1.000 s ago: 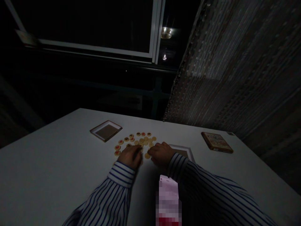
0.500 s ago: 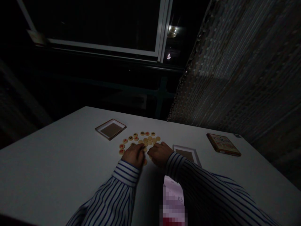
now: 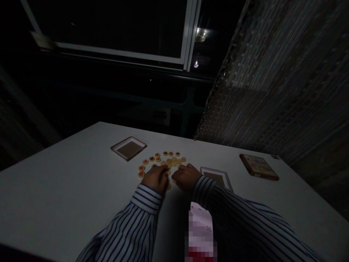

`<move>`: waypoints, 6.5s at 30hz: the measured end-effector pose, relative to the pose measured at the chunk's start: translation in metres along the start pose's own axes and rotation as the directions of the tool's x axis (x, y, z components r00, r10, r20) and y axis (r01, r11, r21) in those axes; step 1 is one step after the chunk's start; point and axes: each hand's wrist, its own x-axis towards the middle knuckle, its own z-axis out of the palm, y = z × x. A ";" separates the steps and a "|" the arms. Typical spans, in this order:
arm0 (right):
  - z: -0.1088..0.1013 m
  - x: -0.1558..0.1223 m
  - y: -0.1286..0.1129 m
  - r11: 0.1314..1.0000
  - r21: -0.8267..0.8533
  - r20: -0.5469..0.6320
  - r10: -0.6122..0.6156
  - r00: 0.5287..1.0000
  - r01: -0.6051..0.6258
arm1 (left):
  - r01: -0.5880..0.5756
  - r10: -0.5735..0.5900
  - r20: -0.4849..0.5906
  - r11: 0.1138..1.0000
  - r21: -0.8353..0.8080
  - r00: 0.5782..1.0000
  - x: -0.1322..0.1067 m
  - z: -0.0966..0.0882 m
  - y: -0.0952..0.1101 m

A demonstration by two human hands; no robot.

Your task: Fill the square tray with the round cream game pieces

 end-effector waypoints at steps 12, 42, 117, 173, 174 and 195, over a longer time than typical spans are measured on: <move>0.003 -0.008 0.015 0.877 0.478 -0.134 0.130 0.982 -0.051 | -0.090 0.072 -0.115 0.984 -0.154 0.991 -0.002 0.001 0.001; -0.006 -0.008 0.011 -0.129 0.982 0.178 0.371 0.911 -0.139 | -0.250 0.226 -0.143 0.951 -0.180 0.964 -0.001 -0.007 0.018; 0.016 -0.036 0.022 0.945 0.115 -0.017 0.310 0.951 -0.306 | -0.121 0.059 0.222 0.953 0.279 0.973 0.004 0.001 0.030; 0.013 -0.048 0.042 0.033 0.993 0.088 0.453 0.887 -0.115 | -0.292 0.290 -0.039 0.940 -0.178 0.956 0.010 0.026 0.057; 0.013 -0.048 0.042 0.033 0.992 0.092 0.456 0.885 -0.120 | -0.294 0.291 -0.044 0.939 -0.178 0.956 0.010 0.026 0.058; -0.003 -0.068 0.047 0.210 0.966 0.034 0.470 0.882 -0.150 | -0.324 0.313 -0.092 0.934 -0.150 0.945 0.009 0.023 0.060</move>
